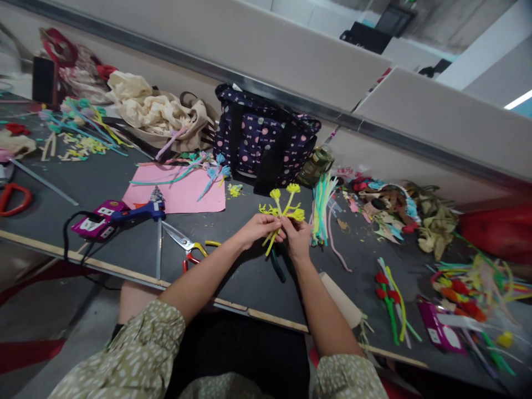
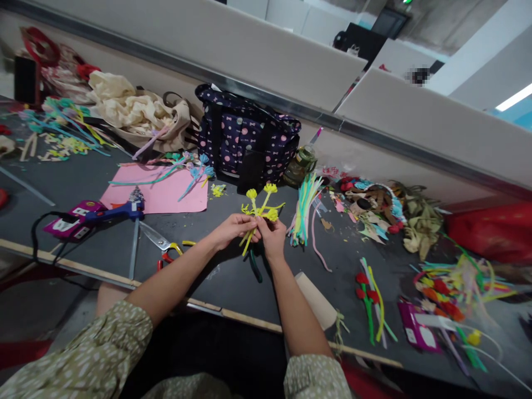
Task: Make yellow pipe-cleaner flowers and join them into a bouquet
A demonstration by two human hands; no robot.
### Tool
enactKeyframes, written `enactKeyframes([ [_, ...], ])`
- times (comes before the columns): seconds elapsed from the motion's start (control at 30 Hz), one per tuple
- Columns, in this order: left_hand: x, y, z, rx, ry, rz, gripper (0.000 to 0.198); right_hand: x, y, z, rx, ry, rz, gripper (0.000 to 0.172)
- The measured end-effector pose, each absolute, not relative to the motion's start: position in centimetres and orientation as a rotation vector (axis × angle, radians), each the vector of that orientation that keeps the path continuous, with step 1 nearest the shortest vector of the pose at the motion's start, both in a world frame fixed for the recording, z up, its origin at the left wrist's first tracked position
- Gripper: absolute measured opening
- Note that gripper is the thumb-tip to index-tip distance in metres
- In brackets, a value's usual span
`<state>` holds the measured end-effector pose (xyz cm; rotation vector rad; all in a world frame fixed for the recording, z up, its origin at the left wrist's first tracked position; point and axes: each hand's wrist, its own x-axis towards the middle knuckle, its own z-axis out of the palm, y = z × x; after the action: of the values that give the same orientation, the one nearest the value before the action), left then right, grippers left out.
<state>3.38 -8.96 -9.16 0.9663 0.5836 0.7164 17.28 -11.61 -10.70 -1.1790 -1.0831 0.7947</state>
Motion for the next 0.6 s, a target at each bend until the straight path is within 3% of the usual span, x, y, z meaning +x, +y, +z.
enactKeyframes([
  [0.2,3.46,-8.72,-8.94,0.983,0.736,0.997,0.038,17.07,-12.05,-9.95,-1.15,-1.089,0.681,0.018],
  [0.6,3.43,-8.57,-9.08,0.817,0.702,1.167,0.031,16.3,-12.45,-10.6,-1.159,-1.332,0.78,0.023],
])
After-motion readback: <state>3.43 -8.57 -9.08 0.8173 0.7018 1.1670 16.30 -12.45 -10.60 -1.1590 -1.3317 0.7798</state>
